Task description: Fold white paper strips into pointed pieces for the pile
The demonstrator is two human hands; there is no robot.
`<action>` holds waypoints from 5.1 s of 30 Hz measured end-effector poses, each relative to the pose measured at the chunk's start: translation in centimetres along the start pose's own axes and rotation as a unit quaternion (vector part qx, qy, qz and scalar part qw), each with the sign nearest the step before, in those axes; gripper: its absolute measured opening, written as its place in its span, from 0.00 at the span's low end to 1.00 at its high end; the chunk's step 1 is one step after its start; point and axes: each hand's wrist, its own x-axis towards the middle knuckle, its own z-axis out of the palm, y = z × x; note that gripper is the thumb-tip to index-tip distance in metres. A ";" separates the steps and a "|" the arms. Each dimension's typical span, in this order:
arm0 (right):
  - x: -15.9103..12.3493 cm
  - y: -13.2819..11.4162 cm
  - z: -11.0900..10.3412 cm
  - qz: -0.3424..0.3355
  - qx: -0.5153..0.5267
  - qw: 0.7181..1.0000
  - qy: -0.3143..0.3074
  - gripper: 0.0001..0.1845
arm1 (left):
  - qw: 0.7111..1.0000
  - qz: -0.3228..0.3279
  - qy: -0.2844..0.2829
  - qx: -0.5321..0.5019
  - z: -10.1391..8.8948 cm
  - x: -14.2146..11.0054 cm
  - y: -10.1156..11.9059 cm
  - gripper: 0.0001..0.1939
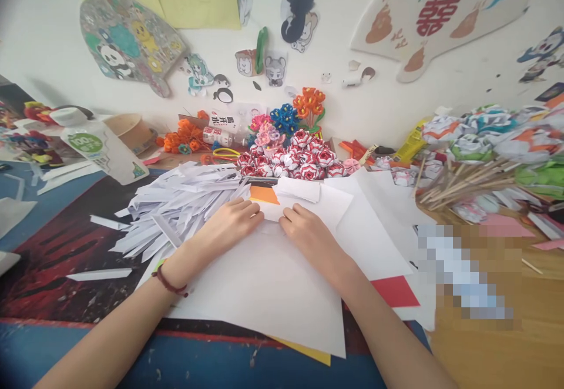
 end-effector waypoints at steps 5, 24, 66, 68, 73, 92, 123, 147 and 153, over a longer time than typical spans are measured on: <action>-0.1 0.0 0.0 0.003 0.003 1.000 -0.001 0.11 | 1.000 0.018 -0.009 0.001 -0.2 -0.1 -0.1 0.08; -0.1 -0.1 -0.3 -0.008 -0.002 1.000 -0.009 0.11 | 0.998 0.038 -0.049 -0.022 0.1 0.2 -0.3 0.07; 0.0 0.1 -0.1 0.023 -0.001 1.000 0.016 0.14 | 0.999 0.032 -0.012 0.010 0.2 -0.2 -0.4 0.07; 0.0 0.1 0.0 0.023 0.001 1.000 0.016 0.14 | 0.999 0.041 -0.014 0.008 0.2 0.0 -0.3 0.07; 0.1 0.1 0.0 0.026 0.013 0.999 0.013 0.14 | 0.998 0.044 -0.036 -0.008 0.1 0.1 -0.2 0.07; -0.1 -0.5 -0.3 -0.007 -0.011 1.000 0.005 0.09 | 0.997 0.029 -0.059 -0.045 -0.5 -0.3 0.2 0.06; 0.7 -0.5 0.6 0.185 0.316 0.929 0.063 0.02 | 0.901 -0.207 0.022 -0.381 1.5 0.9 0.9 0.05; 0.1 1.3 -0.2 0.224 0.410 0.884 0.023 0.07 | 0.891 -0.159 0.012 -0.425 -0.3 0.9 0.0 0.10; 0.2 1.2 -0.5 0.277 0.410 0.865 0.083 0.05 | 0.881 -0.232 0.066 -0.408 -0.4 0.6 -1.0 0.13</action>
